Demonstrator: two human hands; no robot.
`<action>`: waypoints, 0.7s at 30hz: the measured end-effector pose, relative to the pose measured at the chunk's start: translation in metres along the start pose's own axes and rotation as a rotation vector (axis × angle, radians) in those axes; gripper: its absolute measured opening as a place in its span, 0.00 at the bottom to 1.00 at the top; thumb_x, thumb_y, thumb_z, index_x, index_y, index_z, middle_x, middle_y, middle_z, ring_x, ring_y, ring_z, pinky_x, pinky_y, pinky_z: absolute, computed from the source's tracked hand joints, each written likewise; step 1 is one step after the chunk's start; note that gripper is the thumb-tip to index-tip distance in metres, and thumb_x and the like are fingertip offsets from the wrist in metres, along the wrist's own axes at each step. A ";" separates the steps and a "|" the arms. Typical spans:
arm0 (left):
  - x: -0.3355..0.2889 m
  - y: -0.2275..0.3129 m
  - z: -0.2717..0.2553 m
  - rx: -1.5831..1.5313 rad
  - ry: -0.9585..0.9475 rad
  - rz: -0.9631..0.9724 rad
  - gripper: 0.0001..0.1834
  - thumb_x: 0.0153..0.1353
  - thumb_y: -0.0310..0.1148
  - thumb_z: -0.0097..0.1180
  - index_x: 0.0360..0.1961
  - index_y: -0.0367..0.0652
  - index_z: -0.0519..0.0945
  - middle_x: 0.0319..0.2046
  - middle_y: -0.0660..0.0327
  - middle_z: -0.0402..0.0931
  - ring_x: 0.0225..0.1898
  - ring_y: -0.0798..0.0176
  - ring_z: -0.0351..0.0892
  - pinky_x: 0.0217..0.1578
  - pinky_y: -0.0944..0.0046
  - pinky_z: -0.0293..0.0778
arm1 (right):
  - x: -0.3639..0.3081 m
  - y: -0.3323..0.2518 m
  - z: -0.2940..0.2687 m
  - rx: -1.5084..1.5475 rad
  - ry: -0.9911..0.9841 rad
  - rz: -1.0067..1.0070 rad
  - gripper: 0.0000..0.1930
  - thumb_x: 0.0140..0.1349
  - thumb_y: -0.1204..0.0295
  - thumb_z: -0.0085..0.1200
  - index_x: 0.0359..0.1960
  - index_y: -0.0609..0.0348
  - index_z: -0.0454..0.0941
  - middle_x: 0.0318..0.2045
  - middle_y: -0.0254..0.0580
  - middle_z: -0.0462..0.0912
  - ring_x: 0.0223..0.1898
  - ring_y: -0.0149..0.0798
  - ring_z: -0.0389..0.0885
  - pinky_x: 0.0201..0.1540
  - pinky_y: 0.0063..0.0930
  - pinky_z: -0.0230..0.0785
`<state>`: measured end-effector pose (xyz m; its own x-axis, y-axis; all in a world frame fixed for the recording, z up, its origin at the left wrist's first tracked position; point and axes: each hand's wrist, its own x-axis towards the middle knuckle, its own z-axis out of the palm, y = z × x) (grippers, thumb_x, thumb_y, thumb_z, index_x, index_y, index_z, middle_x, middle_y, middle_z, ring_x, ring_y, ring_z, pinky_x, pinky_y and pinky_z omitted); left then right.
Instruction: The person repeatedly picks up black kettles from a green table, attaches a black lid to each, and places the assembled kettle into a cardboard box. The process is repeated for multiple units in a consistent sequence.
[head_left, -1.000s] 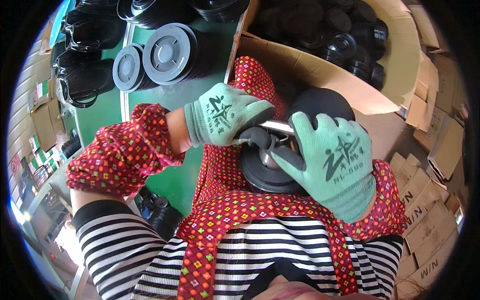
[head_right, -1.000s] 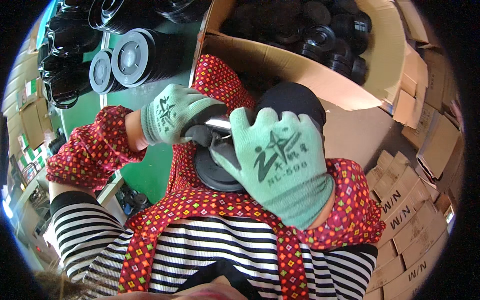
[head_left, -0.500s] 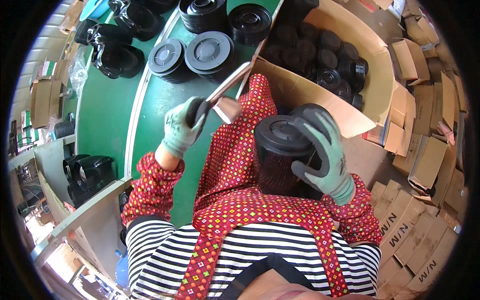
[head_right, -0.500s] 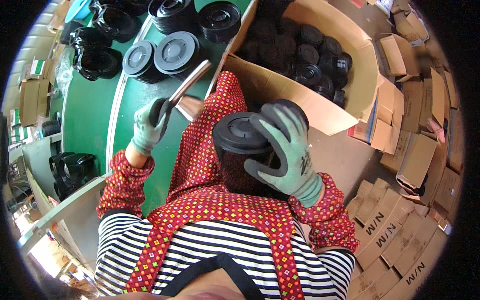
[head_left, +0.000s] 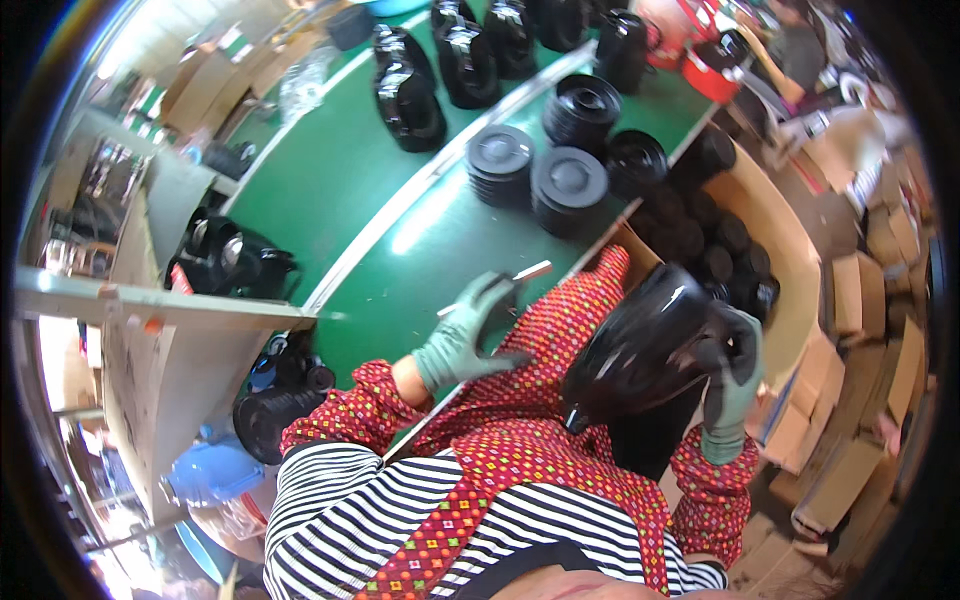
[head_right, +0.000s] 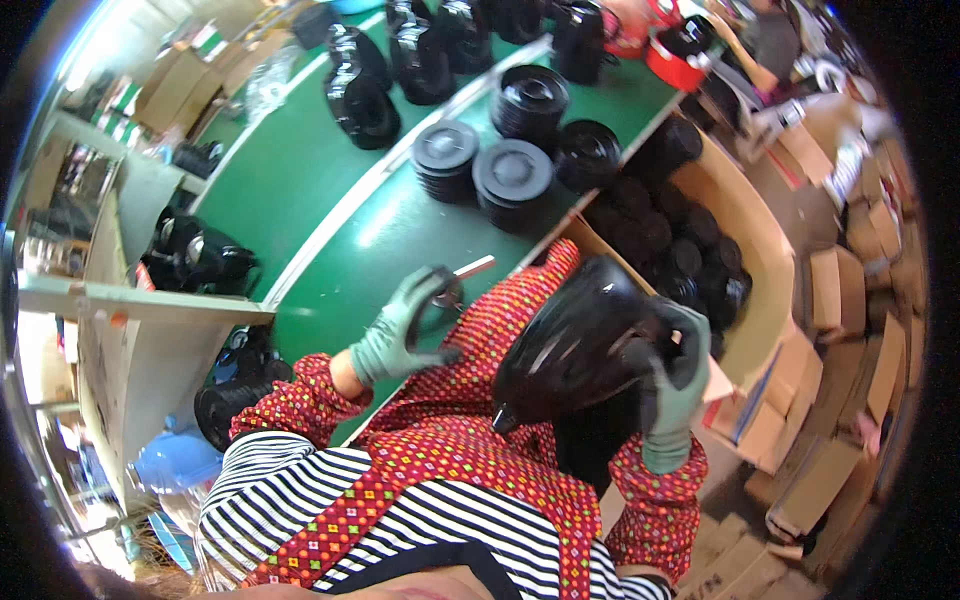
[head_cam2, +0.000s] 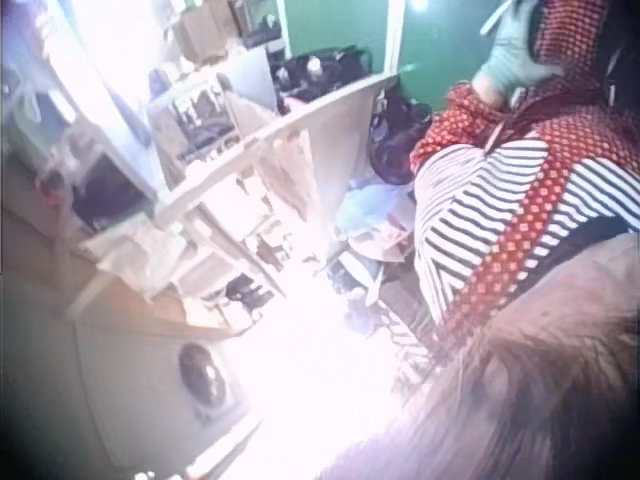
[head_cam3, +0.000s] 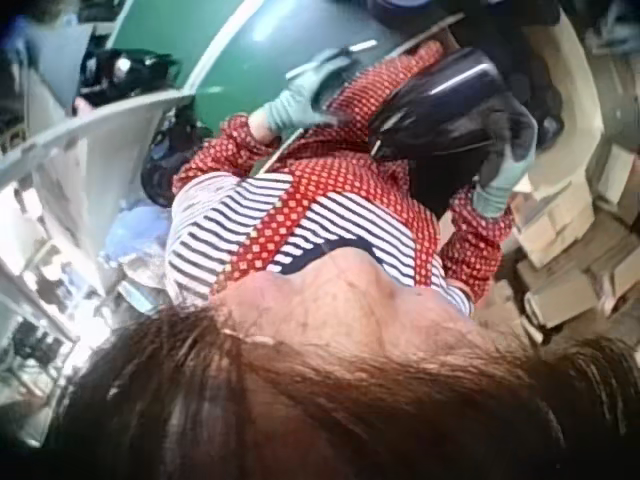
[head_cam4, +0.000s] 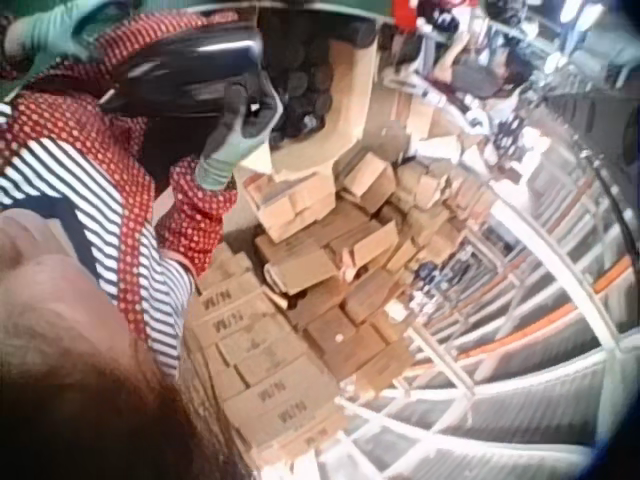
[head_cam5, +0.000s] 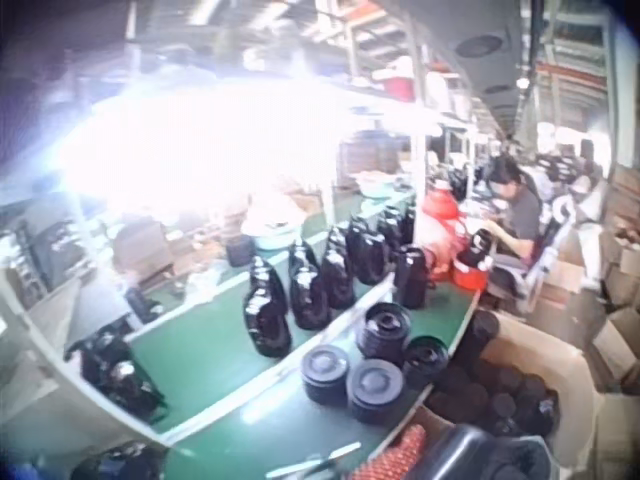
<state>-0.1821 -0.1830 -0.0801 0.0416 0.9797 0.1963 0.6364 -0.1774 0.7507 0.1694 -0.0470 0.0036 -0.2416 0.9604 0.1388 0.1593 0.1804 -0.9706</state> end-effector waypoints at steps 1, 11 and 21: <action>0.000 0.016 -0.004 -0.112 -0.059 0.091 0.59 0.46 0.42 0.85 0.77 0.40 0.64 0.76 0.41 0.60 0.79 0.36 0.57 0.76 0.44 0.59 | 0.008 -0.012 0.001 0.002 0.008 0.016 0.24 0.68 0.57 0.68 0.56 0.64 0.80 0.52 0.42 0.83 0.56 0.37 0.79 0.61 0.32 0.73; -0.047 0.035 -0.078 -0.908 0.280 -0.458 0.18 0.75 0.36 0.61 0.56 0.31 0.80 0.54 0.46 0.84 0.60 0.52 0.84 0.60 0.53 0.80 | 0.023 0.019 0.145 0.470 -0.388 0.565 0.27 0.82 0.48 0.44 0.70 0.52 0.75 0.64 0.44 0.78 0.59 0.43 0.82 0.56 0.42 0.83; 0.046 -0.212 -0.213 -0.427 1.007 -0.606 0.21 0.70 0.47 0.69 0.44 0.36 0.86 0.34 0.61 0.84 0.34 0.65 0.84 0.32 0.61 0.86 | -0.013 0.077 0.163 -0.213 -0.436 -0.272 0.20 0.65 0.77 0.62 0.59 0.66 0.81 0.52 0.56 0.84 0.51 0.53 0.86 0.56 0.39 0.79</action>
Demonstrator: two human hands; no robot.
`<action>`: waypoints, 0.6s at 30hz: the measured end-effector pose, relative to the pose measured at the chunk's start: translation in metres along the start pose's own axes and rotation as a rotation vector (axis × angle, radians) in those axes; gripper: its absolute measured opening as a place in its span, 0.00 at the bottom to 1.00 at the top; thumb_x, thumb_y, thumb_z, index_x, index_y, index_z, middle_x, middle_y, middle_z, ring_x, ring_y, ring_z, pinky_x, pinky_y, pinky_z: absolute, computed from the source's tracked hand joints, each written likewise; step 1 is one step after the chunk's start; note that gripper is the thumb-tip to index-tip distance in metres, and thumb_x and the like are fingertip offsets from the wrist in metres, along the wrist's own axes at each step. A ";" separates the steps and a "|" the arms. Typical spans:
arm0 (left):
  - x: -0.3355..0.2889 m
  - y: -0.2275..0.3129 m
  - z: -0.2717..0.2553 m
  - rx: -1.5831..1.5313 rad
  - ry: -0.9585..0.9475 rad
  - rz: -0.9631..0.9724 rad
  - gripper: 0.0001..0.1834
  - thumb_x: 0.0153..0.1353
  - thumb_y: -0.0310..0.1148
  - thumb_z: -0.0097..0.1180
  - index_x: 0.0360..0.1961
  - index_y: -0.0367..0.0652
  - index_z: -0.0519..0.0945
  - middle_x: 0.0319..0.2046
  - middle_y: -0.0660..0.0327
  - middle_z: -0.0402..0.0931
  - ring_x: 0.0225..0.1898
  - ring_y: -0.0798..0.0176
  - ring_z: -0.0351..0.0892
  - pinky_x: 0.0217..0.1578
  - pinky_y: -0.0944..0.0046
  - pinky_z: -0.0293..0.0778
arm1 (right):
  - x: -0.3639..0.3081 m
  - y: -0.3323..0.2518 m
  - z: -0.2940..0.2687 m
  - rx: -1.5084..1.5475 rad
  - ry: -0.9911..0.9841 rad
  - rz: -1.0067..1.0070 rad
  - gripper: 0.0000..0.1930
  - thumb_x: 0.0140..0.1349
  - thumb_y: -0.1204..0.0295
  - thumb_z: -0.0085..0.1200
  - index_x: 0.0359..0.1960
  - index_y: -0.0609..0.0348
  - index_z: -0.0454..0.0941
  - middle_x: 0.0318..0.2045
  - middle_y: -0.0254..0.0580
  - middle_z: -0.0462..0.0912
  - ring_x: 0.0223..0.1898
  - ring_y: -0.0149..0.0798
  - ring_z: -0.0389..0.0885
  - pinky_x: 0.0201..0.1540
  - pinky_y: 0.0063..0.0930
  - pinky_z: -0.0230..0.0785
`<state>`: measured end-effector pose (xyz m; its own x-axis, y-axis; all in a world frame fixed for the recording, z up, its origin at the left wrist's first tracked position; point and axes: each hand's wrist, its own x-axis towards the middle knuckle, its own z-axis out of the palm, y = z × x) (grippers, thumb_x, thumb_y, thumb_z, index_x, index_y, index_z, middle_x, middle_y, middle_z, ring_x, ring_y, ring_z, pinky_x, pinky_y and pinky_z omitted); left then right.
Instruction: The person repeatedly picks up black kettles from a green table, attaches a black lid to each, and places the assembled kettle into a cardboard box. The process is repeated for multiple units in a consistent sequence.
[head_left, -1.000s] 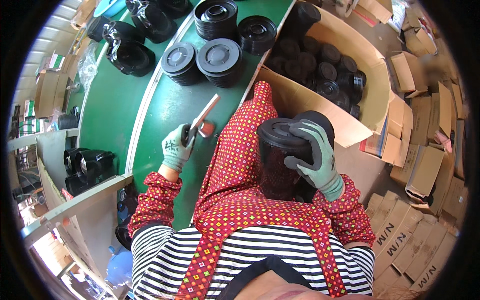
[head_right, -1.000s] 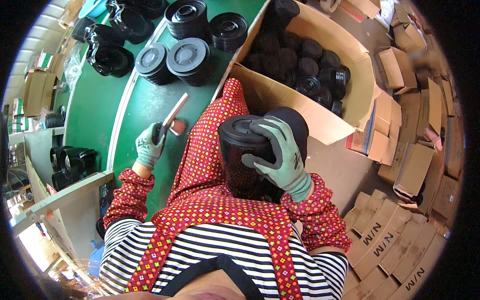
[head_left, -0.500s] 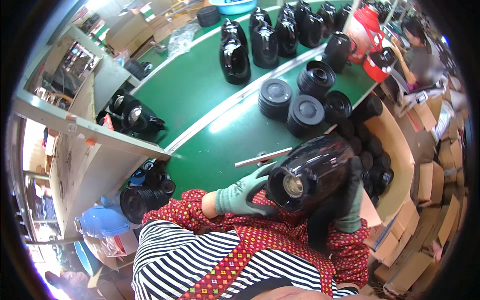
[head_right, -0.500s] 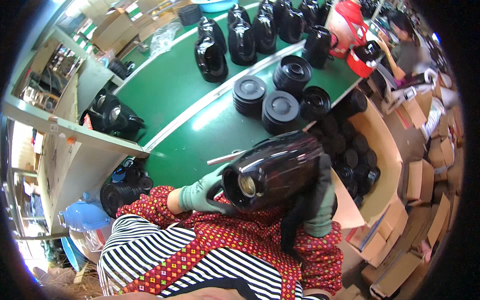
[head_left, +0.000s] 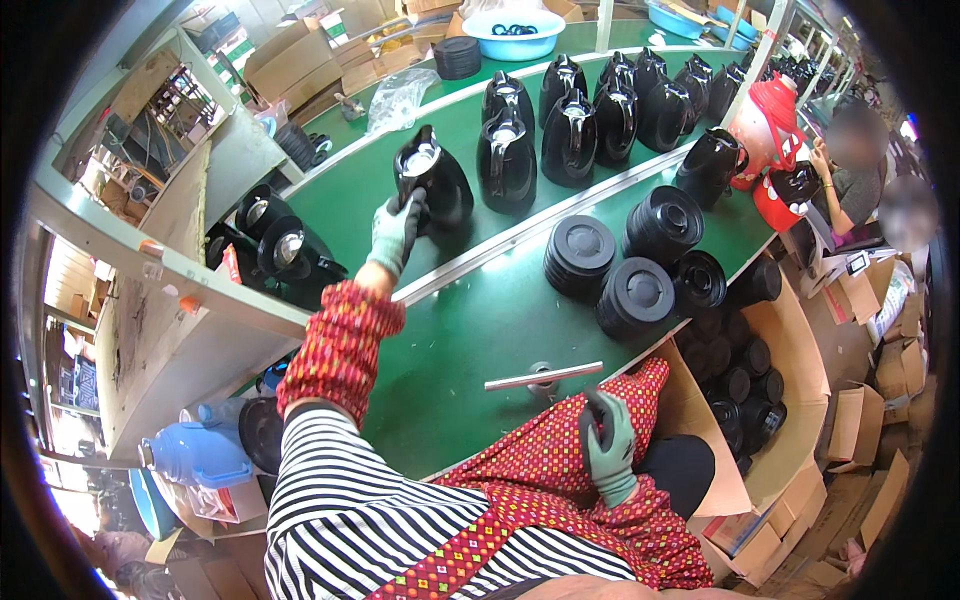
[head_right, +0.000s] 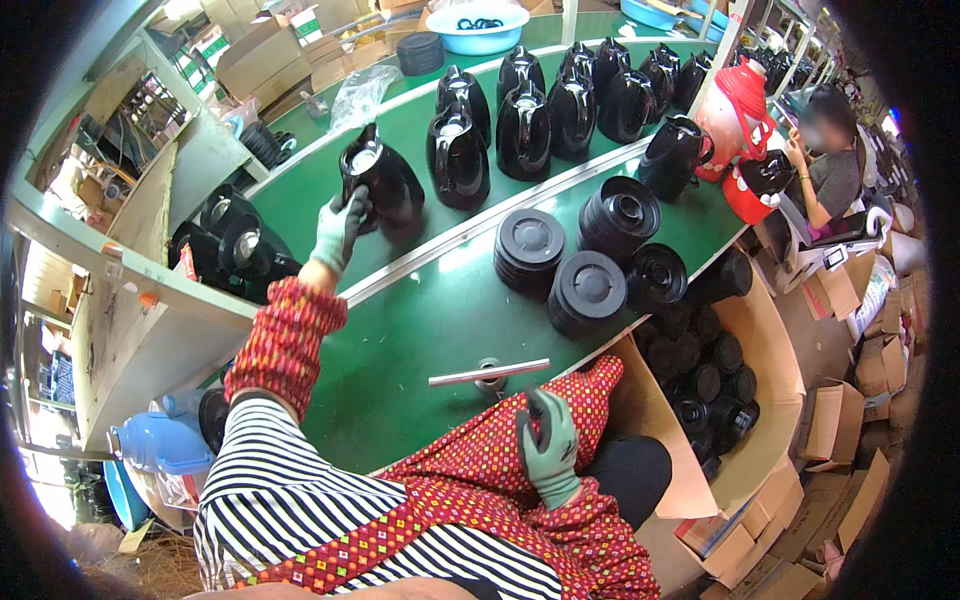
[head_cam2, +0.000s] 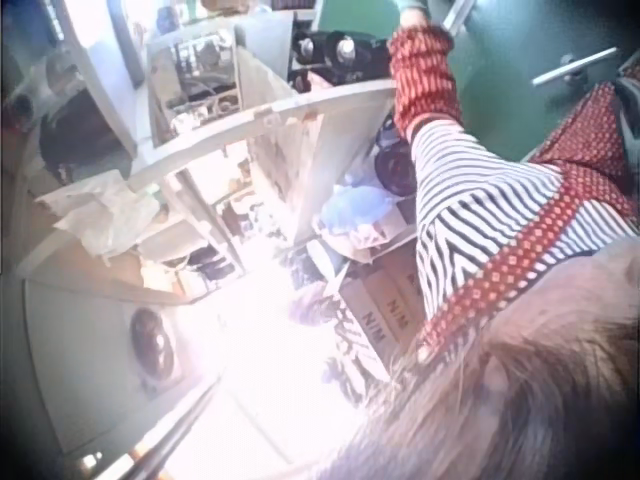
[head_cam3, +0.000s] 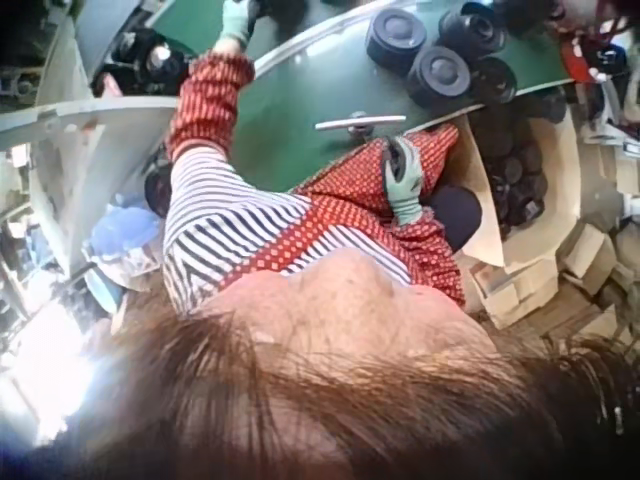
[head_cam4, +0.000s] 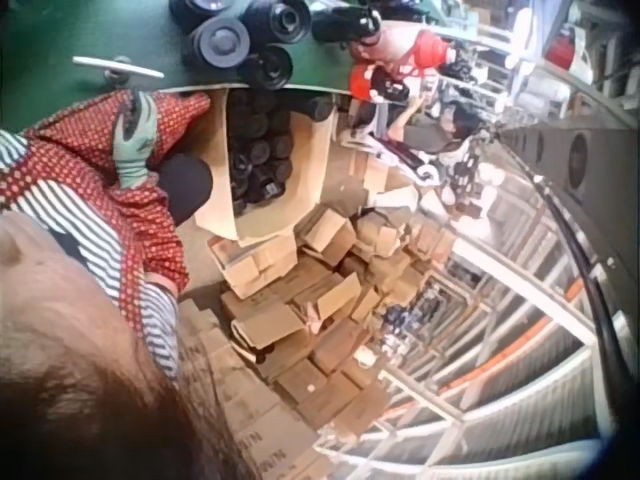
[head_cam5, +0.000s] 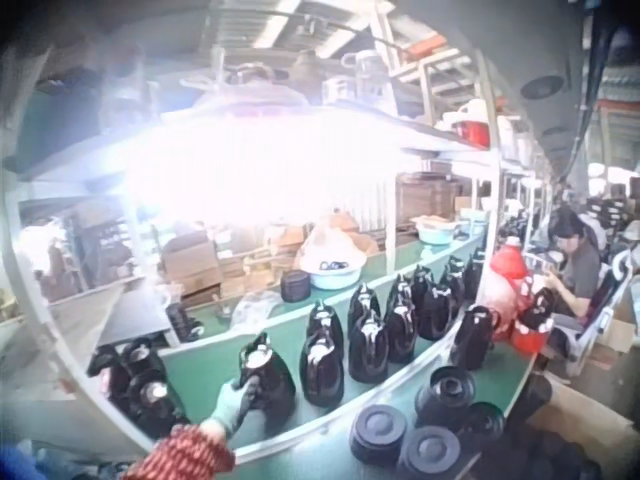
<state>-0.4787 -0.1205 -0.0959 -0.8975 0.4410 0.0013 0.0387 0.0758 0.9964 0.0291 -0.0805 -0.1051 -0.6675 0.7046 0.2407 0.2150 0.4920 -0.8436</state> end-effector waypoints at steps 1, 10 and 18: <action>0.030 -0.007 0.015 -0.032 0.018 -0.014 0.21 0.69 0.47 0.69 0.44 0.37 0.86 0.35 0.61 0.85 0.33 0.65 0.84 0.31 0.61 0.86 | -0.001 0.000 0.000 -0.035 0.004 -0.028 0.20 0.64 0.76 0.63 0.58 0.66 0.81 0.52 0.55 0.84 0.51 0.55 0.86 0.56 0.40 0.79; 0.151 -0.028 0.064 0.018 0.085 -0.182 0.24 0.72 0.47 0.66 0.61 0.44 0.78 0.50 0.60 0.84 0.52 0.56 0.83 0.39 0.49 0.90 | 0.009 -0.007 -0.002 -0.150 -0.046 -0.087 0.19 0.62 0.74 0.66 0.56 0.60 0.85 0.51 0.50 0.87 0.52 0.54 0.86 0.56 0.44 0.79; 0.041 -0.006 0.018 0.726 0.330 0.292 0.63 0.54 0.51 0.77 0.80 0.36 0.52 0.78 0.36 0.51 0.79 0.34 0.55 0.76 0.46 0.61 | 0.004 -0.008 -0.001 -0.178 -0.051 -0.106 0.18 0.62 0.77 0.65 0.55 0.63 0.85 0.51 0.53 0.87 0.51 0.55 0.86 0.56 0.45 0.78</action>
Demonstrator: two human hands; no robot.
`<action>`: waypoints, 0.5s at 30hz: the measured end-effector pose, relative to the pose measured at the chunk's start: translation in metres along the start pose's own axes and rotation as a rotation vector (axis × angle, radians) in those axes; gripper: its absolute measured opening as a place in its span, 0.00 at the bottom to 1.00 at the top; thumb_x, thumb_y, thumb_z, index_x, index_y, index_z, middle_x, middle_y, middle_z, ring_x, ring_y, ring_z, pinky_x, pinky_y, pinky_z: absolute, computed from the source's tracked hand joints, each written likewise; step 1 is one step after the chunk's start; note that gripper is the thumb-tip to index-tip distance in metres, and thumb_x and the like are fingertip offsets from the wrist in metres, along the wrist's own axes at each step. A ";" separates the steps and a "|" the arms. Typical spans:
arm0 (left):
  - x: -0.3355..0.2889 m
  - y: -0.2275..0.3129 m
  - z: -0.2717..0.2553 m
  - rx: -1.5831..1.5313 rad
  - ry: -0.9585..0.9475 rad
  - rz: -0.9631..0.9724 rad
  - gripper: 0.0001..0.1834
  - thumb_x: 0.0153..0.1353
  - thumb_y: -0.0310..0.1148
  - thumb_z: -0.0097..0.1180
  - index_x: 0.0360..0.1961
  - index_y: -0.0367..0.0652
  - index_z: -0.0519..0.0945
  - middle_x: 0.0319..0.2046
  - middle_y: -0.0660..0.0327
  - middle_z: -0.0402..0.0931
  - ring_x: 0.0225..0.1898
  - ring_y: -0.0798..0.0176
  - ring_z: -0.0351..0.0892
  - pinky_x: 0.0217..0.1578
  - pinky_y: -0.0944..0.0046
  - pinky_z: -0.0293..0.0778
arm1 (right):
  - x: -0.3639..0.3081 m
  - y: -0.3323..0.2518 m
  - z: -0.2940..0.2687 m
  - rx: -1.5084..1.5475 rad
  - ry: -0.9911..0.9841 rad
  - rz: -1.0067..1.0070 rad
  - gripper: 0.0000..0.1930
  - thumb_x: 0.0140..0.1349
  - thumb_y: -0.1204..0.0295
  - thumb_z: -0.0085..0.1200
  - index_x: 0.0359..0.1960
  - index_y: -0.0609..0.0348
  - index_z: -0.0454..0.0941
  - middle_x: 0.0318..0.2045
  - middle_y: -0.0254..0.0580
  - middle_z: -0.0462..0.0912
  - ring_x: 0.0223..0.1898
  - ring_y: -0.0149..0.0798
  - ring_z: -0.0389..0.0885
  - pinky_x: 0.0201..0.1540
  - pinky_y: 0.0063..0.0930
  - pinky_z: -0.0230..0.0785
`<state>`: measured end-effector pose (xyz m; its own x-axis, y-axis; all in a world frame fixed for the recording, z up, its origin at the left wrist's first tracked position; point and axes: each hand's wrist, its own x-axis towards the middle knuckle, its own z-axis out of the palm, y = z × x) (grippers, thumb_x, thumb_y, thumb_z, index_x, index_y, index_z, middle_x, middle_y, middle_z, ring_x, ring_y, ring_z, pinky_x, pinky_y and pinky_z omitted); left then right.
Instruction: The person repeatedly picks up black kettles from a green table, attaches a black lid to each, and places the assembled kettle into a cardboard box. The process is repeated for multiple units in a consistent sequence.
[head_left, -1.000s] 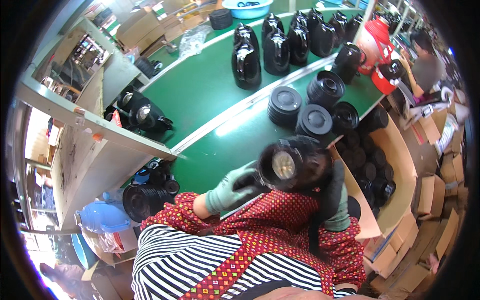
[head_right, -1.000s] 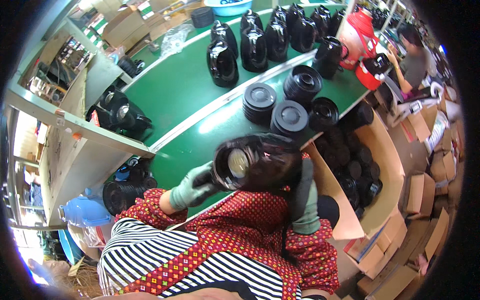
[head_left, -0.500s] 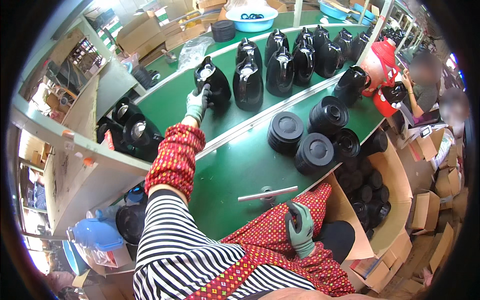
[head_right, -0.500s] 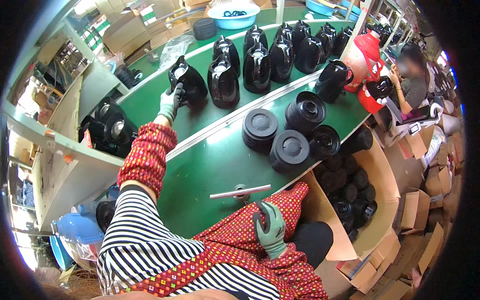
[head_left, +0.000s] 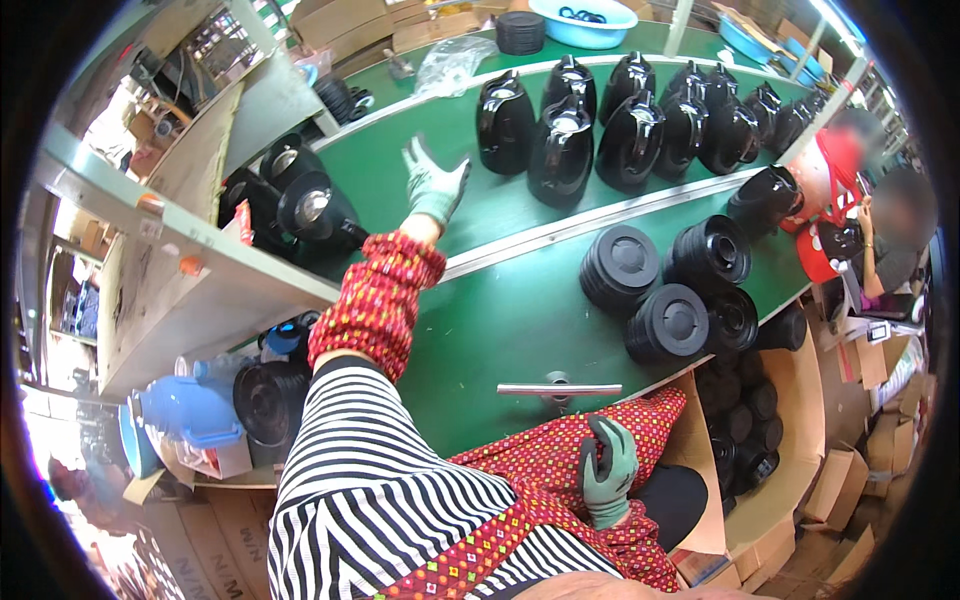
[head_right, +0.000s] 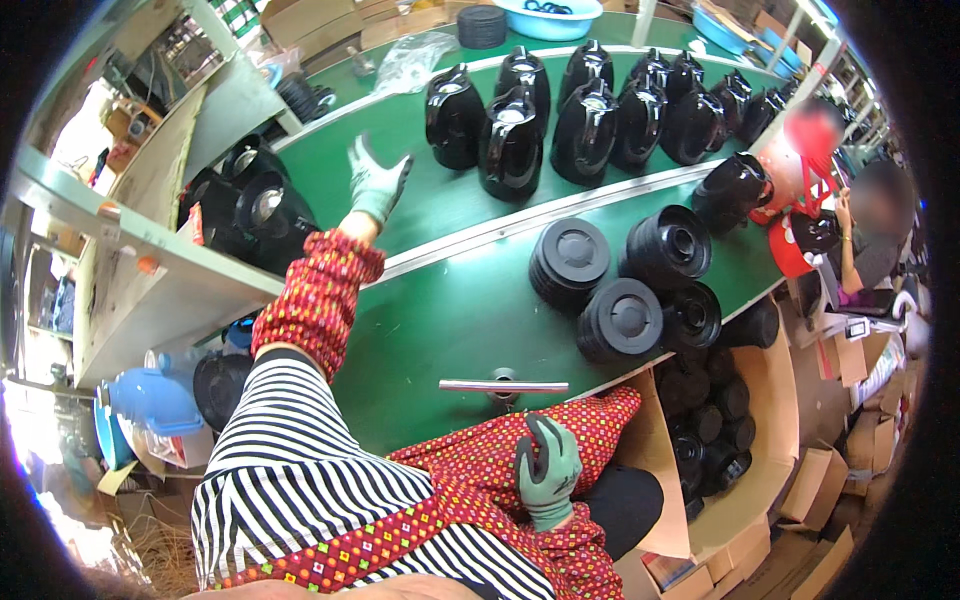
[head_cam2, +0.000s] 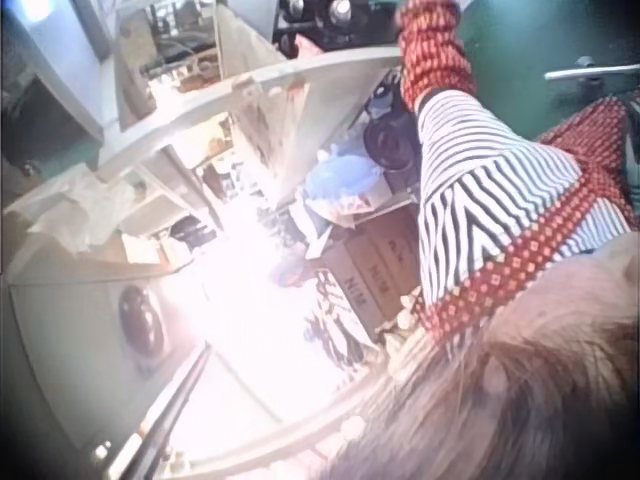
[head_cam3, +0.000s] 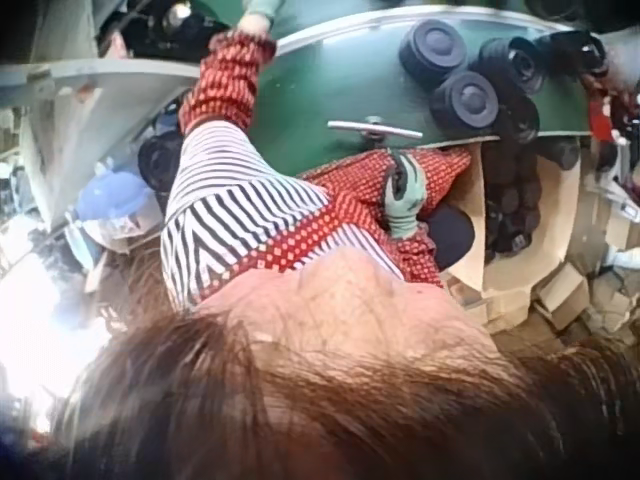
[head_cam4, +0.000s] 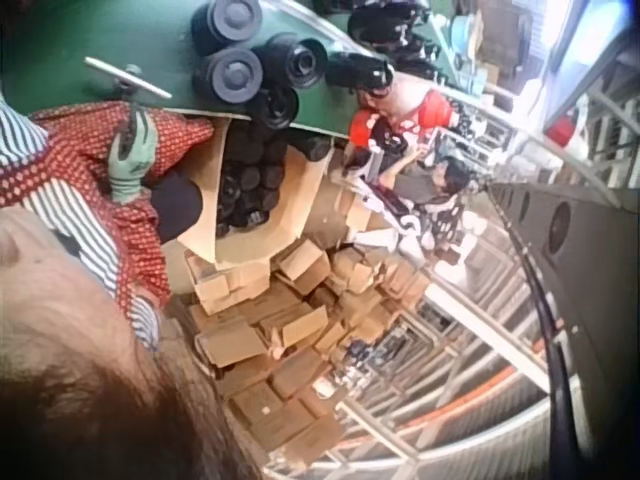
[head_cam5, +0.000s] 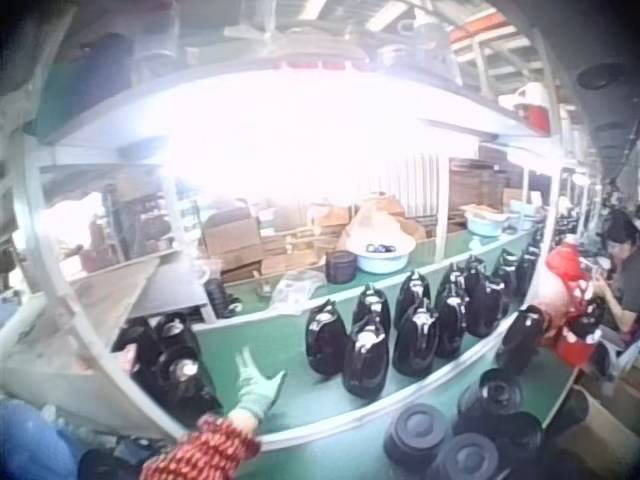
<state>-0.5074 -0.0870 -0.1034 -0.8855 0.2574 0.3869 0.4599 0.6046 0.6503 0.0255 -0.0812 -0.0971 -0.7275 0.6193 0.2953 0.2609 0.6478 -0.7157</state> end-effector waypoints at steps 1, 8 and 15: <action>-0.013 -0.018 -0.022 -0.018 0.102 0.085 0.65 0.53 0.48 0.78 0.81 0.37 0.48 0.80 0.35 0.43 0.79 0.31 0.53 0.77 0.45 0.60 | -0.001 0.002 0.001 0.003 0.000 -0.010 0.18 0.62 0.76 0.65 0.55 0.63 0.84 0.51 0.53 0.87 0.52 0.56 0.86 0.56 0.45 0.78; -0.048 -0.094 -0.142 0.401 0.170 -0.366 0.51 0.61 0.45 0.72 0.79 0.46 0.56 0.79 0.28 0.42 0.67 0.28 0.74 0.63 0.44 0.79 | -0.005 0.004 0.003 -0.035 -0.014 -0.092 0.18 0.63 0.74 0.64 0.55 0.61 0.84 0.52 0.51 0.86 0.52 0.55 0.85 0.57 0.46 0.78; -0.058 -0.091 -0.141 0.281 0.169 -0.068 0.33 0.63 0.43 0.68 0.64 0.35 0.76 0.66 0.41 0.74 0.60 0.37 0.81 0.60 0.47 0.78 | -0.003 0.004 -0.003 0.160 -0.032 0.038 0.19 0.67 0.73 0.65 0.58 0.63 0.81 0.55 0.53 0.82 0.53 0.52 0.84 0.57 0.42 0.77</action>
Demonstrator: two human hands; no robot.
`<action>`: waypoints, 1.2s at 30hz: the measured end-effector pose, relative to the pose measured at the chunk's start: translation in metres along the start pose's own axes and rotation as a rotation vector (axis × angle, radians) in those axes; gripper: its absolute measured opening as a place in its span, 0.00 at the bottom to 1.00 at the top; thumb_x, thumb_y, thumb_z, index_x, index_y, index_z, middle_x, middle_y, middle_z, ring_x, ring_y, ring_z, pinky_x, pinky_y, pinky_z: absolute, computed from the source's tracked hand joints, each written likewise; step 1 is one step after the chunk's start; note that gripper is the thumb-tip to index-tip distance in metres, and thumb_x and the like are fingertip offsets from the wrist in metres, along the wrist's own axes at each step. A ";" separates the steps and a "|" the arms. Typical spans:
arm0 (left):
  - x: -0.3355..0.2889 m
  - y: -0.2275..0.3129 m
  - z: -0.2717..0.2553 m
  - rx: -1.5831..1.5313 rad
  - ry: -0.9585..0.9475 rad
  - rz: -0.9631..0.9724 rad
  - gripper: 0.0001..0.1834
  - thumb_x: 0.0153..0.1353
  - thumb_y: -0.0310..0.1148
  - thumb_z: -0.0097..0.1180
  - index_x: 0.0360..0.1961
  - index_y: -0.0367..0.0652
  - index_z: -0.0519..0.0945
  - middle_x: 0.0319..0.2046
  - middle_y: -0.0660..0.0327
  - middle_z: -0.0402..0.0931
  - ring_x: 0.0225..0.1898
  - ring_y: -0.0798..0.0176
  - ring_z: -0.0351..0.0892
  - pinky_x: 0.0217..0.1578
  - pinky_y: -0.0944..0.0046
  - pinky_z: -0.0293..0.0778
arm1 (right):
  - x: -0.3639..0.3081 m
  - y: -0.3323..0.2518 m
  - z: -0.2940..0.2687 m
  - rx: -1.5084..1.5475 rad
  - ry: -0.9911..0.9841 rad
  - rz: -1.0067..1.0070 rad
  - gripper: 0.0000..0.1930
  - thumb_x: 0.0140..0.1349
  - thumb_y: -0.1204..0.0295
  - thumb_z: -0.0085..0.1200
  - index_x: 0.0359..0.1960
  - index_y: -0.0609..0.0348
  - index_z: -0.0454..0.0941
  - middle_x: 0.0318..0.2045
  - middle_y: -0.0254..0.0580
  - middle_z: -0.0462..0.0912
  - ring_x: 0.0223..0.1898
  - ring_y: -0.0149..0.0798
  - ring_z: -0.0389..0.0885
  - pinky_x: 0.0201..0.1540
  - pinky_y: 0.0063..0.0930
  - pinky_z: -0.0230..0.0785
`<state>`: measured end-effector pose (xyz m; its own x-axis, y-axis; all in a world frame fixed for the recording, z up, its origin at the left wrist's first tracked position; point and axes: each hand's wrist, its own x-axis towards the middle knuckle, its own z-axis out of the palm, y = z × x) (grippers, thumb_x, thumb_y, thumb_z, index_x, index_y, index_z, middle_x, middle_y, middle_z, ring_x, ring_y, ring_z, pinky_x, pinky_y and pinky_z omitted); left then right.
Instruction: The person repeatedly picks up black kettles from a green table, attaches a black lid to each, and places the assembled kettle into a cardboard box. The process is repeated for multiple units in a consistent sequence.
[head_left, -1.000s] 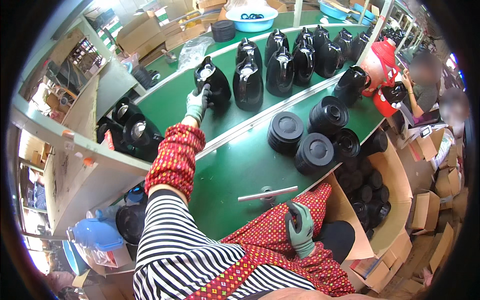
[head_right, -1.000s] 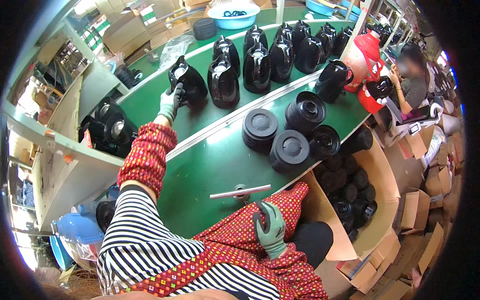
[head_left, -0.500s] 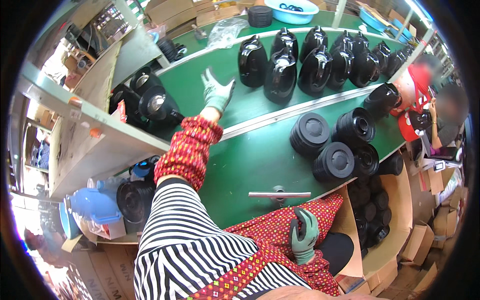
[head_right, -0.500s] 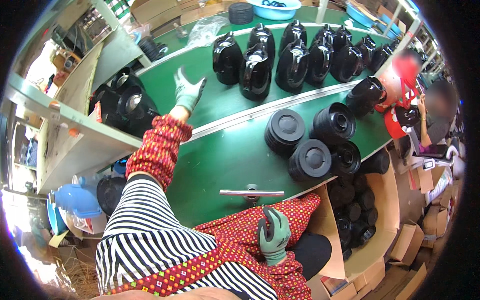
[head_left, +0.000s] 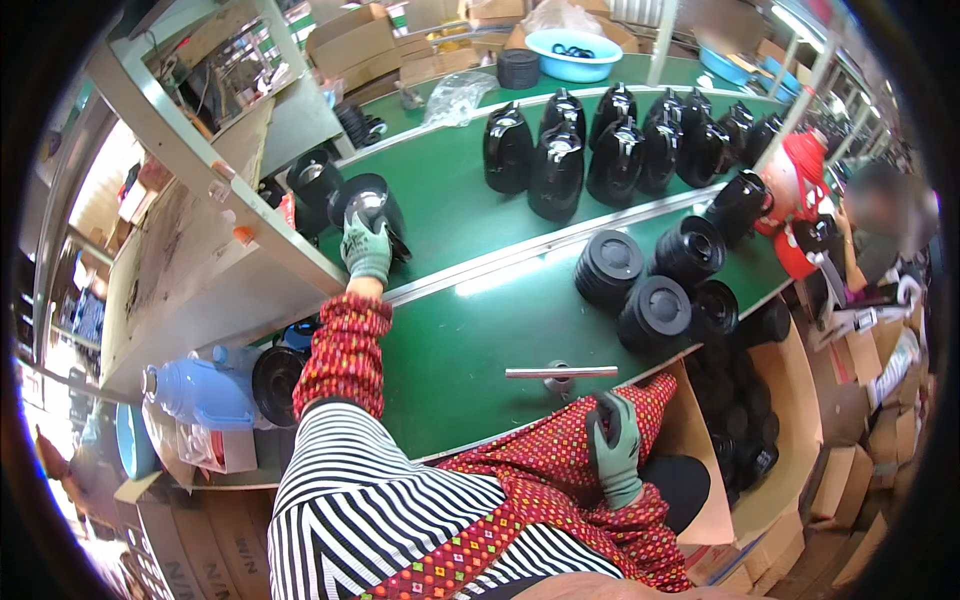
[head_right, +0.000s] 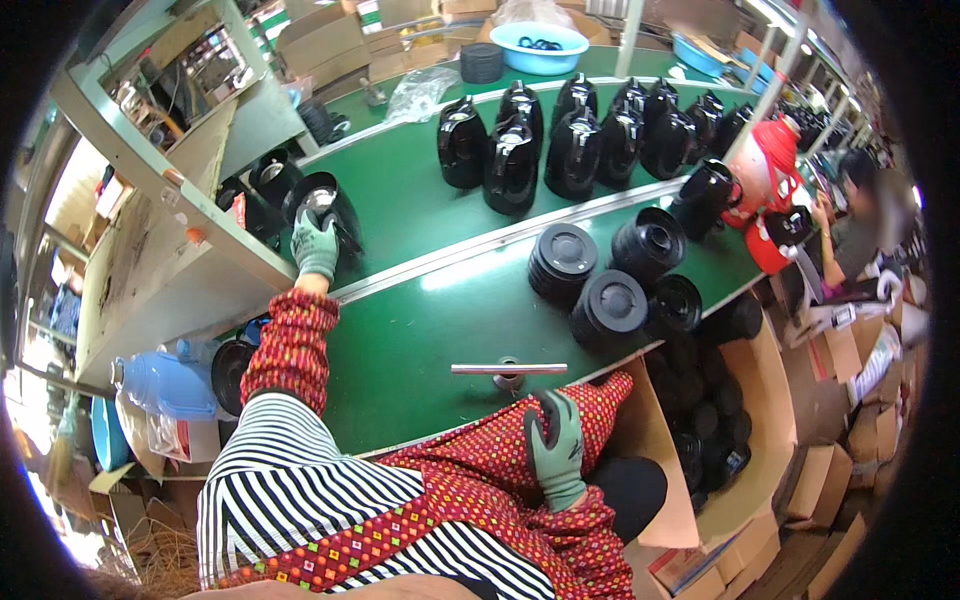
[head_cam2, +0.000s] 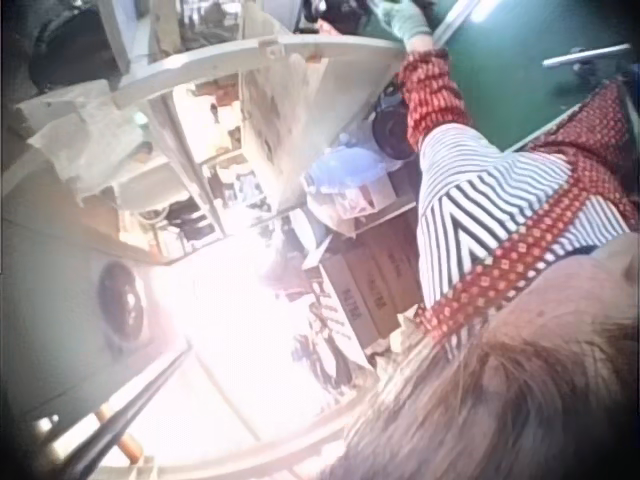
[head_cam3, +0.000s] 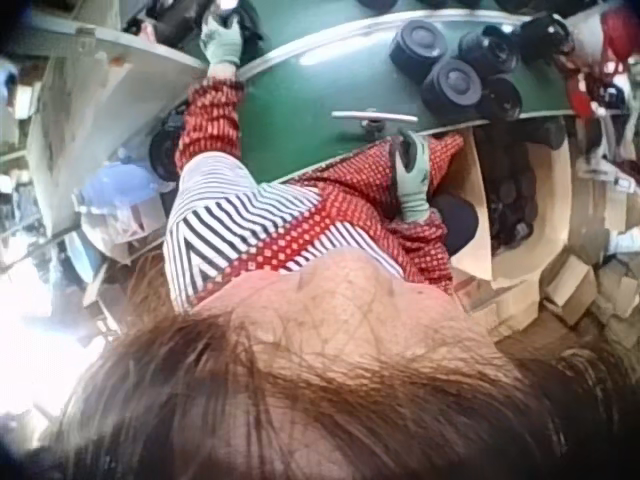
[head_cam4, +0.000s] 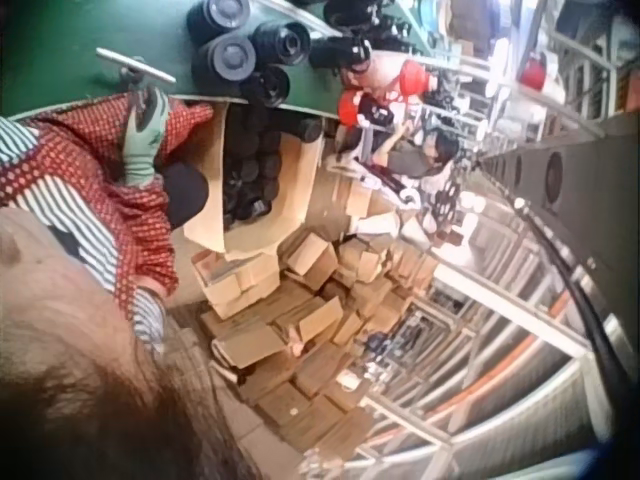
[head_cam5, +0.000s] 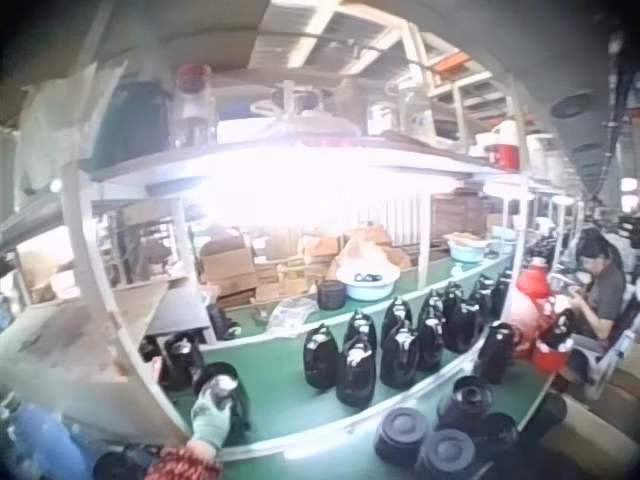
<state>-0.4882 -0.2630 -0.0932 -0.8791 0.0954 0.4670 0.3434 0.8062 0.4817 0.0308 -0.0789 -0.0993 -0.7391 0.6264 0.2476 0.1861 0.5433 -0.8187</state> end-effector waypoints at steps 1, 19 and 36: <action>-0.013 0.017 -0.008 -0.039 0.041 0.113 0.28 0.63 0.42 0.69 0.59 0.38 0.79 0.61 0.44 0.79 0.57 0.38 0.82 0.57 0.47 0.79 | 0.004 -0.012 -0.005 0.076 0.019 0.078 0.20 0.68 0.73 0.65 0.60 0.64 0.80 0.56 0.53 0.81 0.52 0.49 0.84 0.56 0.39 0.77; -0.229 0.232 -0.171 -0.971 -0.698 1.305 0.23 0.53 0.23 0.75 0.51 0.40 0.85 0.69 0.39 0.74 0.45 0.44 0.92 0.42 0.57 0.87 | 0.008 -0.085 -0.075 1.028 0.084 0.533 0.31 0.76 0.53 0.60 0.68 0.63 0.72 0.54 0.43 0.86 0.50 0.39 0.90 0.53 0.36 0.88; -0.294 0.131 -0.022 -1.377 -2.494 -1.079 0.28 0.80 0.32 0.53 0.76 0.39 0.66 0.71 0.53 0.73 0.66 0.60 0.79 0.67 0.57 0.78 | 0.059 -0.069 -0.118 0.637 -0.832 0.133 0.53 0.51 0.71 0.80 0.80 0.53 0.65 0.71 0.42 0.78 0.67 0.32 0.75 0.73 0.32 0.65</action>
<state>-0.1775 -0.1986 -0.1508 0.6272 0.7442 -0.2299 -0.7385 0.6620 0.1281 0.0508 -0.0136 0.0329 -0.9936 -0.0523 -0.1000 0.1024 -0.0467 -0.9936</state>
